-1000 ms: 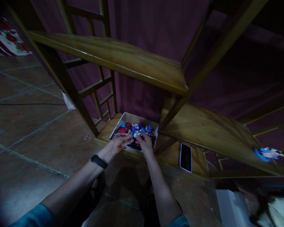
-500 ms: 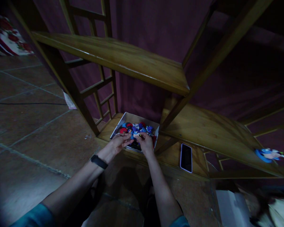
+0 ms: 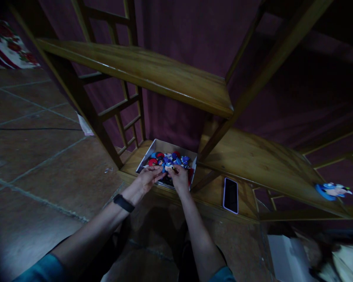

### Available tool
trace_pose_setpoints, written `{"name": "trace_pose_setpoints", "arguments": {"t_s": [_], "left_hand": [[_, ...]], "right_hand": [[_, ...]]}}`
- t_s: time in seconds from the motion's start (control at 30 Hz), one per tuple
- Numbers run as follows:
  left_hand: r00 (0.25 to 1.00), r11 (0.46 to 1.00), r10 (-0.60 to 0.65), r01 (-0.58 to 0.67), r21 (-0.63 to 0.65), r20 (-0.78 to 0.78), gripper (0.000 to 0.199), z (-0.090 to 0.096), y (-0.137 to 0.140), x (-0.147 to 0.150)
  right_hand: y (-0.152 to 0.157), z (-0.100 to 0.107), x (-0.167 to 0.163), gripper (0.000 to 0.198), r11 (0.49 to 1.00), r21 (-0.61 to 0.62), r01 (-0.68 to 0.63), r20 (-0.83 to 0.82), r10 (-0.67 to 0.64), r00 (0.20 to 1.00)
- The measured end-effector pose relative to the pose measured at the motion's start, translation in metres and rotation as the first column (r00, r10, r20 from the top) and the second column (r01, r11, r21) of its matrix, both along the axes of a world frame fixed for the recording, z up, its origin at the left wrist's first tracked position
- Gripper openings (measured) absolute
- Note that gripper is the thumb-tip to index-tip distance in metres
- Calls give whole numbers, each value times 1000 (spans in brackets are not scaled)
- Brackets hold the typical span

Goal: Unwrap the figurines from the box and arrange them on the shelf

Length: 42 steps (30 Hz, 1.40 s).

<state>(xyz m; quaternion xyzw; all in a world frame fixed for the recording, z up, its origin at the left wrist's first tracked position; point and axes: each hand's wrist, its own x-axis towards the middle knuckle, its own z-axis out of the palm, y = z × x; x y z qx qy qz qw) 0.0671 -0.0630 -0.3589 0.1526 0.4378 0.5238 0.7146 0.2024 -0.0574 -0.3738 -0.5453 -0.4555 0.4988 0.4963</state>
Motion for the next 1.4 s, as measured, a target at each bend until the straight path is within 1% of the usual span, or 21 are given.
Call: {"name": "trace_pose_setpoints", "arguments": {"t_s": [0.3, 0.53, 0.67, 0.77, 0.87, 0.97, 1.13, 1.23, 1.4], "left_hand": [[1000, 1000, -9, 9, -25, -11, 9, 3, 0, -4], [1000, 998, -10, 10, -57, 1, 11, 3, 1, -5], [997, 994, -65, 67, -83, 30, 7, 4, 2, -3], [995, 989, -97, 99, -110, 21, 5, 5, 4, -3], [992, 986, -122, 121, -114, -6, 10, 5, 5, -7], [990, 987, -139, 137, -89, -26, 18, 6, 6, -10], [992, 991, -117, 114, -69, -55, 21, 2, 4, -10], [994, 993, -91, 86, -85, -56, 20, 1, 3, -9], [994, 993, -90, 85, -81, -61, 18, 2, 2, -10]], "right_hand": [[4, -4, 4, 31, 996, 62, -60, 108, 53, 993], [3, 0, 6, 32, 992, 85, -96, 154, 82, 985], [3, 6, 9, 32, 990, 81, -116, 145, 103, 984], [5, 6, 8, 33, 992, 61, -112, 149, 102, 984], [7, 1, 7, 34, 989, 66, -129, 150, 118, 982], [8, -4, 6, 32, 984, 97, -153, 192, 132, 972], [7, -7, 4, 25, 979, 119, -164, 248, 130, 960], [5, -7, 1, 24, 979, 145, -142, 257, 102, 961], [1, -3, -3, 26, 980, 157, -123, 265, 78, 961]]}}
